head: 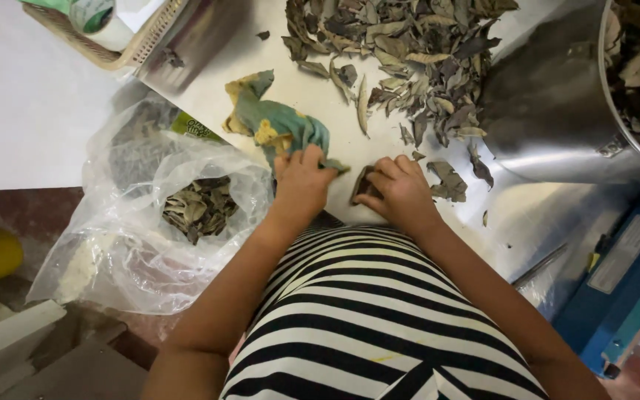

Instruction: Processing and sorting dried leaves by hand into a container

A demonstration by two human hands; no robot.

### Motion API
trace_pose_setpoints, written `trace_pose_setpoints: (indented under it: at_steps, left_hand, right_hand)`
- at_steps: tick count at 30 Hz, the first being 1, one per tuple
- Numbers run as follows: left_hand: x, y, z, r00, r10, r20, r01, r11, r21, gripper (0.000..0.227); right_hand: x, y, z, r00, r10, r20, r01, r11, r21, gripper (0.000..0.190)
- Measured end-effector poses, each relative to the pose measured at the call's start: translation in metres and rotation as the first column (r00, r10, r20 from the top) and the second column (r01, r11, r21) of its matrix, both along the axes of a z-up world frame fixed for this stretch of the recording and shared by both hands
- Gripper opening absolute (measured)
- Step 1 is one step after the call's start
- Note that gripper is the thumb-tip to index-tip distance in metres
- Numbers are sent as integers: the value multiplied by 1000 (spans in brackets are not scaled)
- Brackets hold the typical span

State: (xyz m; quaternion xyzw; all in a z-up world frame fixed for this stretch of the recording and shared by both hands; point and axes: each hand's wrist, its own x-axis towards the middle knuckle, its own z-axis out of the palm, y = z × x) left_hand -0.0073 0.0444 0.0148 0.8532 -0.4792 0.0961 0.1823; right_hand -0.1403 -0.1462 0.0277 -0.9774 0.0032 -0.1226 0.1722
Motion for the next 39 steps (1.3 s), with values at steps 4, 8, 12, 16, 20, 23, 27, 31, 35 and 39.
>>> trace_pose_setpoints:
  at_steps: [4,8,12,16,20,23,27,31,35,39]
  left_hand:
    - [-6,-14,4,999,-32,-31,31,999,-44,5]
    - [-17,-30,-7,985,-134,-112,135,991,-3,4]
    - [-20,-22,-21,986,-149,-71,155,985,75,7]
    - [-22,-13,-15,979,-138,-147,158,978,136,12]
    - [-25,-26,9,983,-157,-95,165,983,85,5]
    - [-35,-18,2,972,-176,-155,194,975,109,10]
    - [-34,1,-5,973,-112,-203,145,977,157,8]
    - [-5,9,-35,789,-119,-603,15,985,-174,31]
    - [25,23,-40,627,-95,-773,-273,903,-332,53]
    - [11,18,2,634,-132,-762,-264,889,-374,58]
  right_hand:
    - [0,0,2,1000,-15,-19,15,1000,17,44]
    - [4,1,-10,999,-9,-40,8,1000,-7,48]
    - [2,6,1,997,-37,-62,38,999,14,53]
    - [2,6,1,990,-58,-128,66,996,54,59]
    - [1,6,2,984,-61,-170,54,998,-42,68]
    - [1,7,5,972,-57,-228,47,998,-49,77]
    - [0,8,6,980,0,-199,-12,998,-61,81]
    - [0,2,0,981,-62,-184,34,988,-152,52]
    - [3,-7,-5,993,-103,-50,105,993,46,21]
    - [2,4,-10,917,-358,-175,385,684,620,19]
